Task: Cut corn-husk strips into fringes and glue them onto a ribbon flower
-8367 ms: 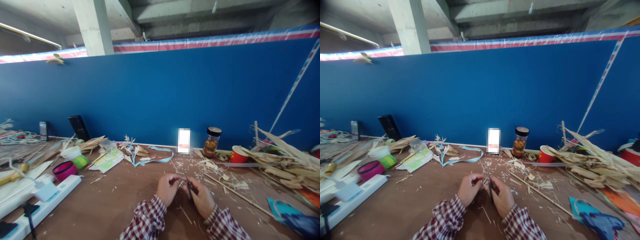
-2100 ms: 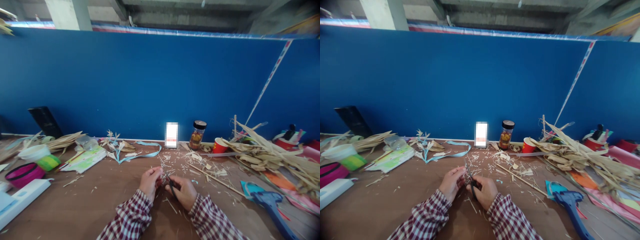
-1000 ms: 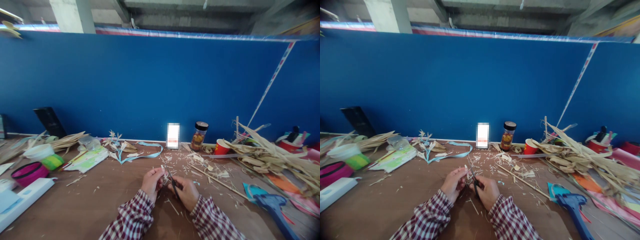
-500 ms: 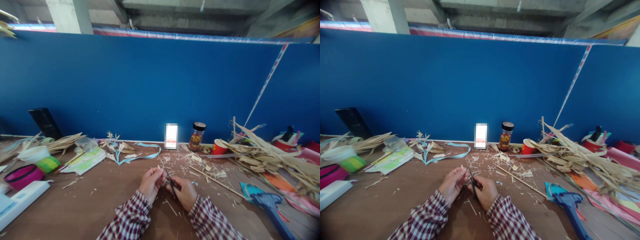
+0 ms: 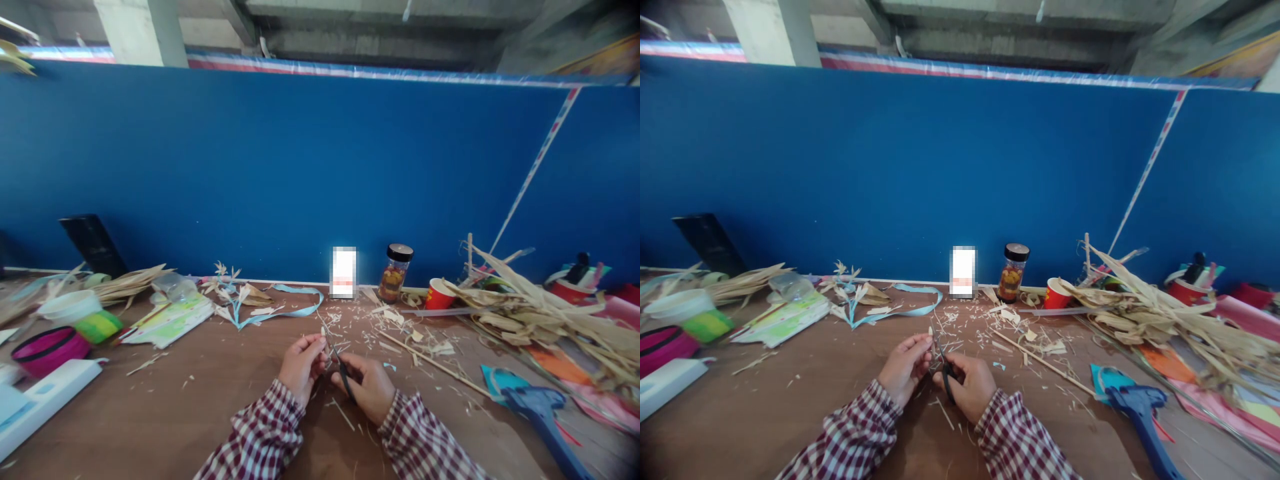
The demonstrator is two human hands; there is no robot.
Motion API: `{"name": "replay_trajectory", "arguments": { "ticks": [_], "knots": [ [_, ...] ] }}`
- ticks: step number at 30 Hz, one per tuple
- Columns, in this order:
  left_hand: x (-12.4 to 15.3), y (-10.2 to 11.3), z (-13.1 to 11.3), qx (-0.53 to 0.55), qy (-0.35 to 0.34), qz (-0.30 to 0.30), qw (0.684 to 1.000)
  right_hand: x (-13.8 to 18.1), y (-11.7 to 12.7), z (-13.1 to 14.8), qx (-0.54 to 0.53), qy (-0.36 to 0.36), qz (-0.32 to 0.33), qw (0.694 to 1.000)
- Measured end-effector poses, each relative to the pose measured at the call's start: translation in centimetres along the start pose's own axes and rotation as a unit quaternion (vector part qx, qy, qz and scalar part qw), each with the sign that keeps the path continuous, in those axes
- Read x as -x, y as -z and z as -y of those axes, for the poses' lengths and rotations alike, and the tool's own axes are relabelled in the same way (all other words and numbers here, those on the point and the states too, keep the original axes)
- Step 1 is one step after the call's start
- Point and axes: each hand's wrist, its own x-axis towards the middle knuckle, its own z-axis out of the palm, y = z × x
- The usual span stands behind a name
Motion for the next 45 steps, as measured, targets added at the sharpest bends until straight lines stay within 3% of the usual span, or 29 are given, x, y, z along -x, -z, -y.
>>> {"name": "replay_trajectory", "arguments": {
  "ticks": [45],
  "knots": [
    [0.3, -0.2, -0.2, -0.025, 0.004, -0.002, 1.000, 0.0, -0.2, -0.9, 0.002, -0.010, 0.016, 1.000]
  ]
}}
